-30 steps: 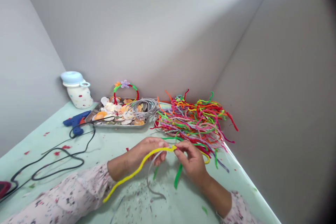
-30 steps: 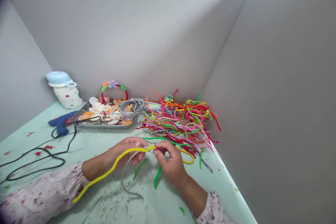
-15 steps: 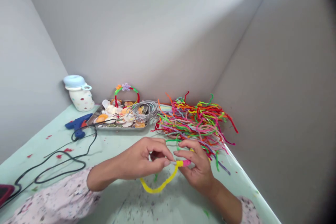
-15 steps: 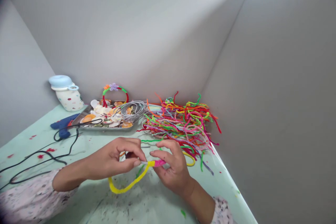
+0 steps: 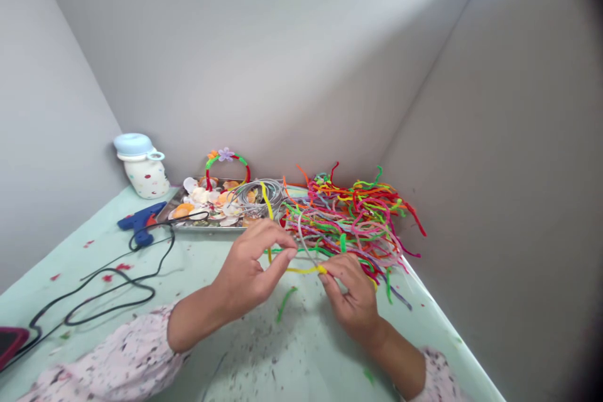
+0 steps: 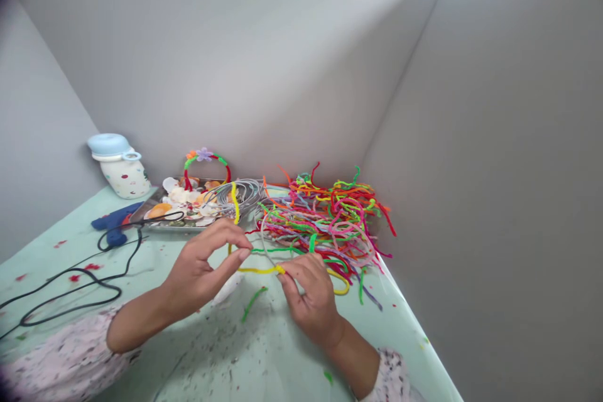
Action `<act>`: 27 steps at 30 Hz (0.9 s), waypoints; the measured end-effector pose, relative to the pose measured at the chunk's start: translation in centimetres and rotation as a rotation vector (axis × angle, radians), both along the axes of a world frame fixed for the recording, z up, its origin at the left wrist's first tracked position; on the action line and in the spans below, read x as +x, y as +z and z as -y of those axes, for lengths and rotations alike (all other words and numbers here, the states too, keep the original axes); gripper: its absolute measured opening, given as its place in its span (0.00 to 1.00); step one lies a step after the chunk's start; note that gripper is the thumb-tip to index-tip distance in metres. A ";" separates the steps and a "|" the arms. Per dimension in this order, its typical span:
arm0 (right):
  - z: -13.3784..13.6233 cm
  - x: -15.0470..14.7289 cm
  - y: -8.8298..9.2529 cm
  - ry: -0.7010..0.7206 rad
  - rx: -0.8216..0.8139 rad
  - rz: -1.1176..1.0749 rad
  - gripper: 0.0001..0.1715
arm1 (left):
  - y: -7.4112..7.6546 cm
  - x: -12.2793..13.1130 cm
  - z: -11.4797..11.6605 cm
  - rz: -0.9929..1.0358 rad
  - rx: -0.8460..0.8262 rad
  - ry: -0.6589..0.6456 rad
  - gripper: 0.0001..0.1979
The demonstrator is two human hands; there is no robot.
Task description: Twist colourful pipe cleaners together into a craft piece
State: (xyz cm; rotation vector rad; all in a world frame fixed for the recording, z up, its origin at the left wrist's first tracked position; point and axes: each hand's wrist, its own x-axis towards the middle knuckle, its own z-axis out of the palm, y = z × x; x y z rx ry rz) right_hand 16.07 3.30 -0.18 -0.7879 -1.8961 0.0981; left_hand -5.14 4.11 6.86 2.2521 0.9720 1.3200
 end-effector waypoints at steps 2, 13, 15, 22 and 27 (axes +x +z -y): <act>-0.2 0.1 -0.6 -0.067 0.029 0.000 0.11 | -1.1 0.7 0.4 0.001 -0.077 0.024 0.04; -1.2 0.2 -2.6 -0.159 0.027 0.025 0.08 | -8.2 2.9 0.5 0.168 -0.743 -0.196 0.12; -1.1 0.1 -2.6 -0.077 -0.002 0.054 0.09 | -8.9 2.7 -0.1 0.291 -0.835 -0.268 0.17; -1.2 -0.3 -2.8 0.087 -0.127 0.156 0.07 | -8.6 2.2 -0.7 0.332 -0.794 -0.287 0.15; -1.3 -0.5 -3.1 0.066 -0.135 0.207 0.06 | -8.9 2.4 -0.7 0.335 -0.768 -0.220 0.14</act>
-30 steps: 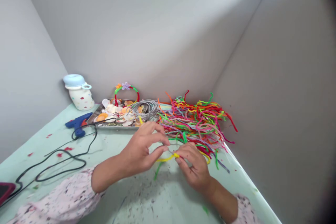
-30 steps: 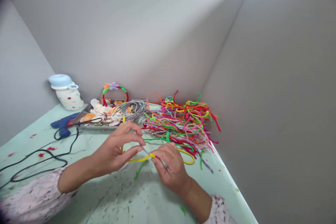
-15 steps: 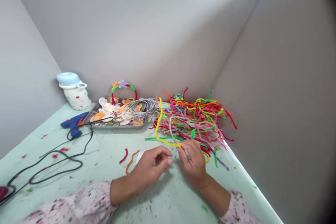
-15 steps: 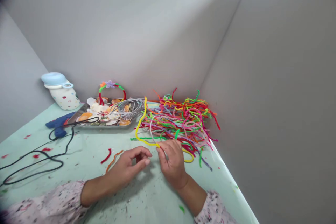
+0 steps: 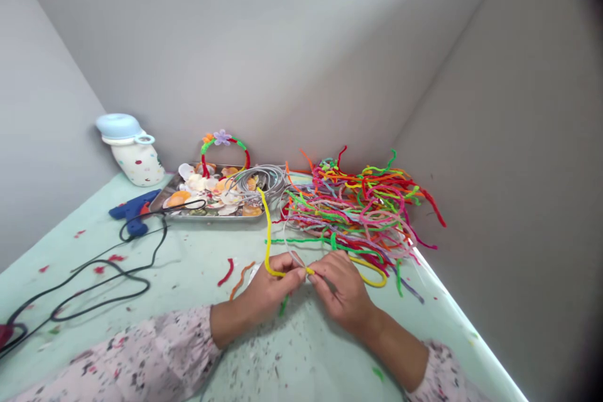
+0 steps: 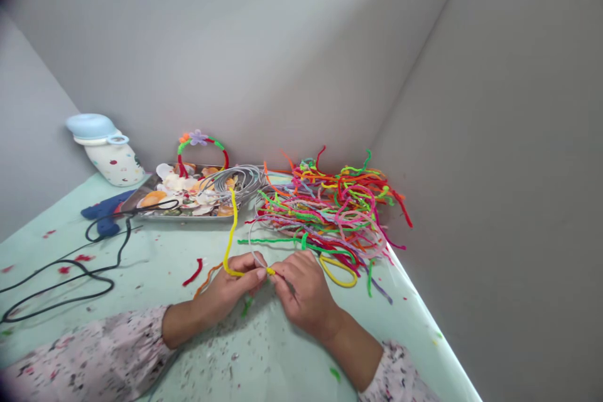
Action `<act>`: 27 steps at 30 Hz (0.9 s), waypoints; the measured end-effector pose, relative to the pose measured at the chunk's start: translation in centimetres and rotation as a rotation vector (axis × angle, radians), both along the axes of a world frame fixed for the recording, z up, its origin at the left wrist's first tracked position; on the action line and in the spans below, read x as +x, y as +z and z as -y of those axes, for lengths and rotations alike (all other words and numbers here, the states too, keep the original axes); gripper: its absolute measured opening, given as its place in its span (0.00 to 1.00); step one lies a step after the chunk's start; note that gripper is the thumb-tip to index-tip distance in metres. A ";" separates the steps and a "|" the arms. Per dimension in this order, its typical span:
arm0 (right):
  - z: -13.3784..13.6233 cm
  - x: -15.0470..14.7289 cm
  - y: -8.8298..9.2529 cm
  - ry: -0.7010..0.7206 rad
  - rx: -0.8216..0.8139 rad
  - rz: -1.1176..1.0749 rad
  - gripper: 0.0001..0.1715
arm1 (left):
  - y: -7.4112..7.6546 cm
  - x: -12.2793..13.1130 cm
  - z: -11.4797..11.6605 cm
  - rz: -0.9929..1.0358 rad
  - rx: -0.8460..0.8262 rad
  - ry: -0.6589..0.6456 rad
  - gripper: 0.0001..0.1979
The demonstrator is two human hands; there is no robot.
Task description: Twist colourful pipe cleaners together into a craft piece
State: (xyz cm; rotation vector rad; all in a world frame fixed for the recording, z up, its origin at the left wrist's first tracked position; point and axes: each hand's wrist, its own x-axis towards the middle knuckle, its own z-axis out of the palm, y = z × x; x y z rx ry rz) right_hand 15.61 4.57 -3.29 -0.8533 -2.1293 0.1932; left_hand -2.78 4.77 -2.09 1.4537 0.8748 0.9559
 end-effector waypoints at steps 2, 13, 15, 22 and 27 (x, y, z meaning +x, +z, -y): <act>0.0 -0.1 -0.1 -0.007 0.010 0.014 0.06 | -0.3 0.1 -0.1 0.001 -0.020 0.020 0.15; -0.1 -0.2 0.0 -0.055 0.047 0.100 0.10 | -0.5 0.5 -0.3 0.003 -0.154 0.077 0.19; -0.2 -0.3 -0.1 -0.056 0.053 0.115 0.10 | -0.5 0.6 -0.4 -0.006 -0.160 0.080 0.19; -0.1 -0.2 -0.2 -0.056 0.083 0.145 0.10 | -0.9 0.7 -0.6 -0.030 -0.176 0.121 0.17; 0.0 -0.2 -0.1 -0.079 0.139 0.189 0.10 | -1.3 0.8 -0.6 -0.015 -0.183 0.134 0.15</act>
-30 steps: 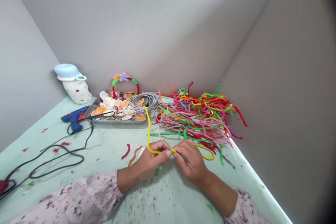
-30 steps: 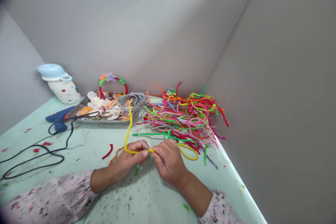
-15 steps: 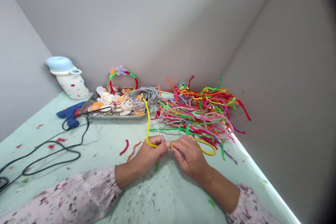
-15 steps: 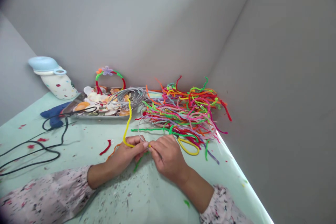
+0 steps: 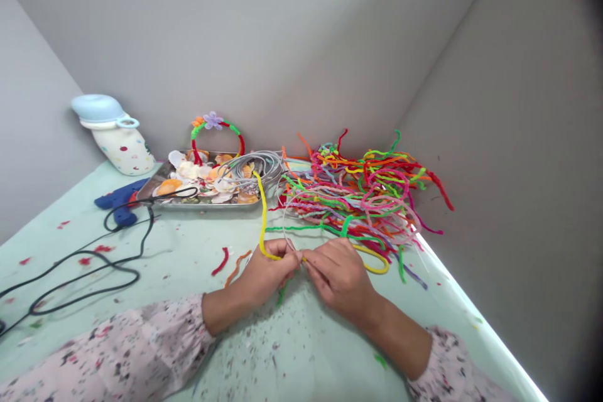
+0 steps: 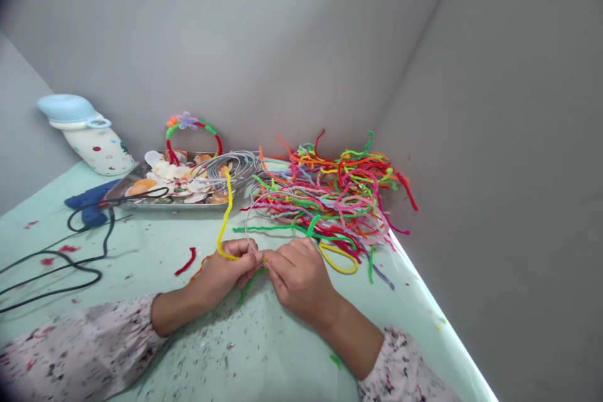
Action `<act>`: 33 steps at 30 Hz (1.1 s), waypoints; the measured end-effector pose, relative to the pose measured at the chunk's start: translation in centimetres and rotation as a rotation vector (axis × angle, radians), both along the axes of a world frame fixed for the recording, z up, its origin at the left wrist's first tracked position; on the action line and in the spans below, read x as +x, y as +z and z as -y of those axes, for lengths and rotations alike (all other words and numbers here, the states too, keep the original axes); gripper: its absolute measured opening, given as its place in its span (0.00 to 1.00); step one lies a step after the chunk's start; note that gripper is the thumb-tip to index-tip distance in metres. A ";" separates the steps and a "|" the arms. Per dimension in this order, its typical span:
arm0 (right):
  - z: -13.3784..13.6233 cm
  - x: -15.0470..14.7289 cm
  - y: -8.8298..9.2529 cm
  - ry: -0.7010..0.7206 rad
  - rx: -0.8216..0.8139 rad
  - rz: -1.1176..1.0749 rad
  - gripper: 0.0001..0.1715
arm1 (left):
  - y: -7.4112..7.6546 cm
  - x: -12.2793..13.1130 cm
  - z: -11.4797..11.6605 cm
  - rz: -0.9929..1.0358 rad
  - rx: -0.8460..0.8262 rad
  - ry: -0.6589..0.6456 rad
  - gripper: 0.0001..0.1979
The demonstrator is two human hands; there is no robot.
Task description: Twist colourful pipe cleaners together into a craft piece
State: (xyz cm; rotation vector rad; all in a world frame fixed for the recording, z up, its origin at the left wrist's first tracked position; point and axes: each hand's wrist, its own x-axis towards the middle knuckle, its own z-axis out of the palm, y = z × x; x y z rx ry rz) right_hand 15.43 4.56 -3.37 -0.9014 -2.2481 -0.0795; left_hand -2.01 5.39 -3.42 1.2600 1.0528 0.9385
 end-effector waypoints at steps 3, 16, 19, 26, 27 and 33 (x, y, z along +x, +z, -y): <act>0.1 0.0 0.0 -0.024 0.058 0.046 0.11 | -0.2 0.0 0.0 0.008 0.006 -0.002 0.15; 0.6 -0.4 0.0 -0.103 0.221 0.196 0.12 | -0.3 -0.1 -0.1 0.013 0.028 0.024 0.12; 0.6 -0.4 0.1 -0.103 0.249 0.217 0.12 | -0.1 0.0 -0.1 0.004 0.031 0.026 0.11; 0.8 -0.5 0.3 -0.093 0.249 0.223 0.13 | 0.2 0.1 -0.1 -0.018 0.028 0.052 0.09; 0.8 -0.5 0.3 -0.097 0.250 0.225 0.13 | 0.2 0.1 -0.1 -0.022 0.028 0.052 0.08; 0.5 -0.5 0.3 -0.120 0.144 0.140 0.10 | 0.6 0.2 0.1 0.005 0.055 0.025 0.12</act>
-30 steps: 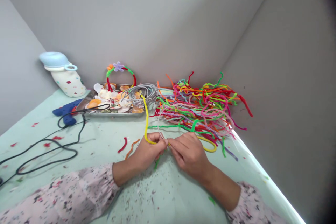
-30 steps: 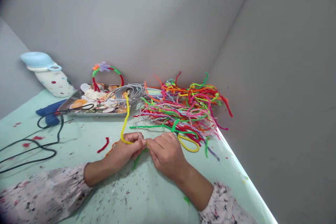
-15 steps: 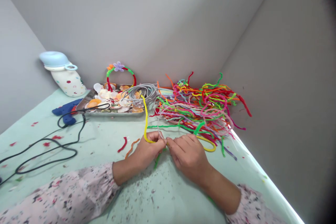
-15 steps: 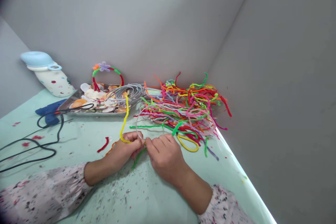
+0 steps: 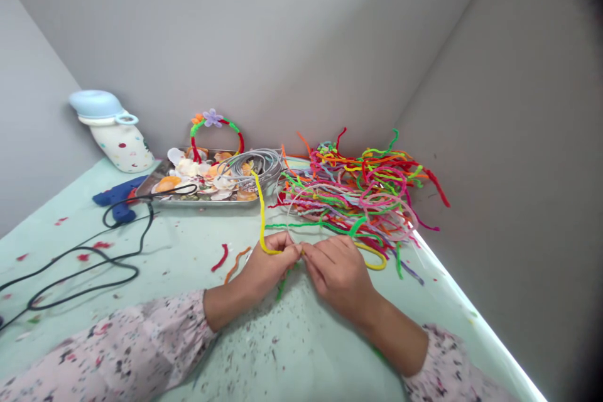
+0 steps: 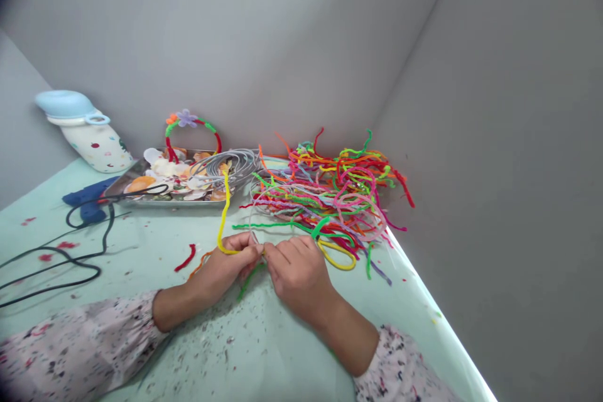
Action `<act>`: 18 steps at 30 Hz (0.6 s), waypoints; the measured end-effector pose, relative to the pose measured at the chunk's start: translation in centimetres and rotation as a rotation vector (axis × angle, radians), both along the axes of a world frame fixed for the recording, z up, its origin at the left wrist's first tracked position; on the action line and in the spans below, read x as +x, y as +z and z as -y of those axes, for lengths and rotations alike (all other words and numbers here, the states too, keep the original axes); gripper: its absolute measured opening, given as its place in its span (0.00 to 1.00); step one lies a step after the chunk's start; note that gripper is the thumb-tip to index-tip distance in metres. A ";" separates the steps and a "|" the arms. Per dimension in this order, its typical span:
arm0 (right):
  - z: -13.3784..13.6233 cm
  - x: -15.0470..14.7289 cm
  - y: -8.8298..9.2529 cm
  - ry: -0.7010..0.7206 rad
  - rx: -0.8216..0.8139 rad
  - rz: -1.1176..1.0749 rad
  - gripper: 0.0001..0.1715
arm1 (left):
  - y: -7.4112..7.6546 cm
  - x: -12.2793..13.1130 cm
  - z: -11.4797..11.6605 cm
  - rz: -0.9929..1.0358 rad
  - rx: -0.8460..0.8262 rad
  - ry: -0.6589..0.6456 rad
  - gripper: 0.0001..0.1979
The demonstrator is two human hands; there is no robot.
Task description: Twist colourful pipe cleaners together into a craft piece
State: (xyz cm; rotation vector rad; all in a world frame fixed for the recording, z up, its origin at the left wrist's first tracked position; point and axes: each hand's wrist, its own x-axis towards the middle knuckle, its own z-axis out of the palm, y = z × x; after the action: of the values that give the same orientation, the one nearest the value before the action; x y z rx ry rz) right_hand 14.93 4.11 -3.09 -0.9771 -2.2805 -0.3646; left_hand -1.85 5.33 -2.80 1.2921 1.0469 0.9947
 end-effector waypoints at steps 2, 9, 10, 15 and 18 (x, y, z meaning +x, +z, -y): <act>-0.2 0.2 0.0 0.000 -0.037 -0.053 0.09 | -0.1 0.0 0.1 0.011 0.041 -0.055 0.12; -0.5 0.6 -0.3 -0.015 -0.086 -0.166 0.09 | -0.5 -0.2 0.9 -0.081 0.238 0.017 0.05; -0.5 0.6 -0.4 -0.016 -0.086 -0.173 0.08 | -0.4 -0.3 1.0 -0.117 0.272 0.041 0.05; -0.4 0.5 -0.4 -0.010 -0.114 -0.187 0.08 | -0.5 -0.7 0.7 -0.221 0.363 0.085 0.13; -0.4 0.5 -0.4 0.001 -0.127 -0.193 0.08 | -1.0 -0.8 0.3 -0.262 0.419 0.062 0.13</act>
State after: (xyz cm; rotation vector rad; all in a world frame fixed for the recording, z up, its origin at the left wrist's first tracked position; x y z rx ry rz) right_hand 15.46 4.55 -3.49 -1.0279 -2.1483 -0.1193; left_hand -2.68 5.07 -3.81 1.7786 1.1169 1.1547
